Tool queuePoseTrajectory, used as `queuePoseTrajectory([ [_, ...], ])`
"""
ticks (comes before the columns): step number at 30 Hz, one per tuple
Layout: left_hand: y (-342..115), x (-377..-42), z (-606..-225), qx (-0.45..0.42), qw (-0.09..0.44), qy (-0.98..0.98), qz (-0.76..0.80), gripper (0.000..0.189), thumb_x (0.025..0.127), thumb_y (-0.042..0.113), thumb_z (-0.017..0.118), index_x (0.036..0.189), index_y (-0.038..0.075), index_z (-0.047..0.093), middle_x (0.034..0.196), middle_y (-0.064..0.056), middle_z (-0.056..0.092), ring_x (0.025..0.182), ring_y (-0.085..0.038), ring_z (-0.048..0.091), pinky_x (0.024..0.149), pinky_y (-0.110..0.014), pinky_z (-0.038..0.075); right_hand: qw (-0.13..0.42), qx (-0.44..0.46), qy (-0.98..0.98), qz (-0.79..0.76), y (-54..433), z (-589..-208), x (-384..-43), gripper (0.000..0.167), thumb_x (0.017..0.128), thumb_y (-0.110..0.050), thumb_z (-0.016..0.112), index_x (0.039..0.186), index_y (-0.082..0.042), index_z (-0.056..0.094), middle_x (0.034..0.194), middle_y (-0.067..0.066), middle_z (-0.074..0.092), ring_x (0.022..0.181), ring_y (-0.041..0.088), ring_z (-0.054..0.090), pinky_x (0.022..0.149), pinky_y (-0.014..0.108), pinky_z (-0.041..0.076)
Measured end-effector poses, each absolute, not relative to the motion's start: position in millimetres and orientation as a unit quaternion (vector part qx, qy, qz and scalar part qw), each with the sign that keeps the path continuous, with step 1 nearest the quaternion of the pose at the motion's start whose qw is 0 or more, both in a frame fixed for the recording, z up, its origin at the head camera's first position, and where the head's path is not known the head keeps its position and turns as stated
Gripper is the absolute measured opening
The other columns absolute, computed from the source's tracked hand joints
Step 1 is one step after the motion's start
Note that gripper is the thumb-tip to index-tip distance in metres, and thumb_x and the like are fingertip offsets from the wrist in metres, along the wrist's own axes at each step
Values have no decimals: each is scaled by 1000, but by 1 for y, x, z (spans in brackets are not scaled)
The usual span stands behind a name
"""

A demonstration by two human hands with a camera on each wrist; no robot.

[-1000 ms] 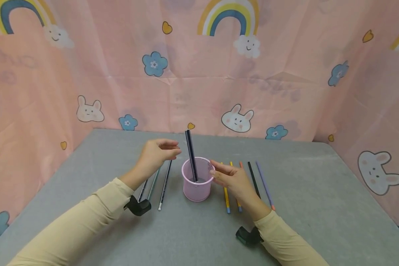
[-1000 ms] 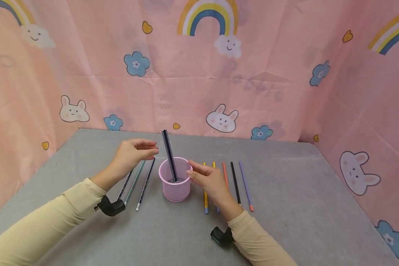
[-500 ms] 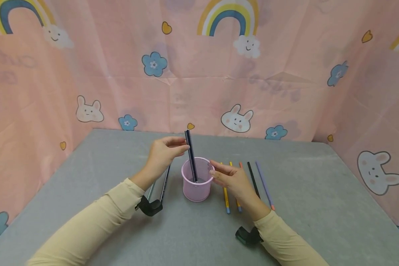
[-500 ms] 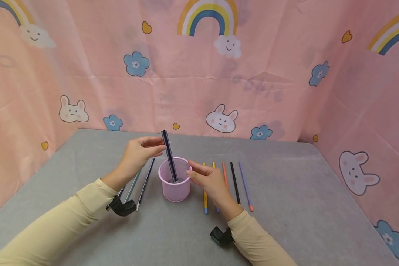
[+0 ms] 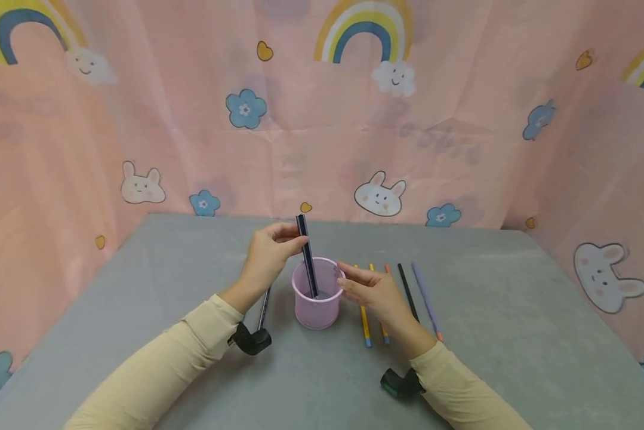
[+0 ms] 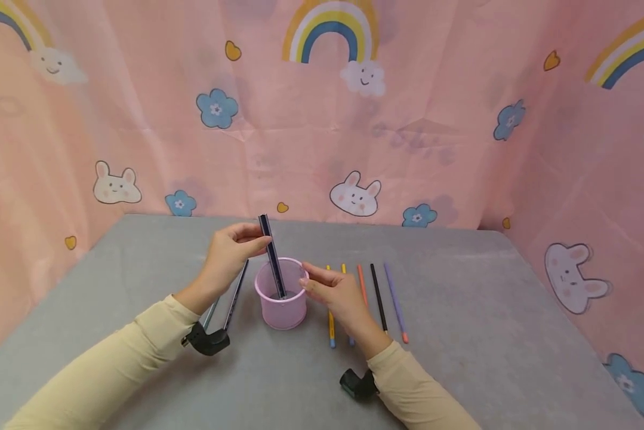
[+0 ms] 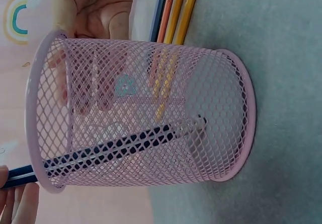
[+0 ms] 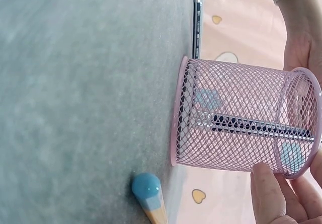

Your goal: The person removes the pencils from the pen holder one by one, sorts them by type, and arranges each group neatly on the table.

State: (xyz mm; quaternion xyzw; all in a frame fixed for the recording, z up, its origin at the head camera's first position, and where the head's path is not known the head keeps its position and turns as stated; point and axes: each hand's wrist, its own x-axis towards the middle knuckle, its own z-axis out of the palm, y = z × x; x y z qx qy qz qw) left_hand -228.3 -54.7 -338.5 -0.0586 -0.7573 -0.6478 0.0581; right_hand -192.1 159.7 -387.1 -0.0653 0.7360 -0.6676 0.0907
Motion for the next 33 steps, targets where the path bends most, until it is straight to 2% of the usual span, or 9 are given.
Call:
queuePoseTrajectory([
  [11,-53,-223,-334,-89,91,-773,-621,27,90,14,74,112,0,71,109,-18,73,93,-19,73,84,-27,61,88,-50,736,-670,161,-388,-191,46,96,-19,68,139,-7,57,144,13,56,129,25,58,95,29,55],
  [20,-64,-224,-313,-84,124,-754,-639,25,90,12,73,109,-3,71,105,-20,74,79,-6,71,79,-22,61,94,-66,733,-670,161,-387,-190,48,96,-18,66,141,-4,54,147,15,53,132,26,55,96,28,54],
  [28,-74,-220,-297,-94,155,-729,-660,24,89,10,75,109,-3,72,107,-20,73,82,-6,72,81,-24,61,96,-71,735,-668,162,-386,-191,50,96,-19,67,142,-4,53,147,15,52,131,24,56,96,26,55],
  [33,-81,-216,-288,-99,174,-724,-660,26,88,11,75,110,-3,72,103,-14,74,83,-4,72,80,-25,61,98,-73,734,-668,162,-386,-192,50,96,-19,67,141,-4,54,147,15,52,132,23,55,95,26,55],
])
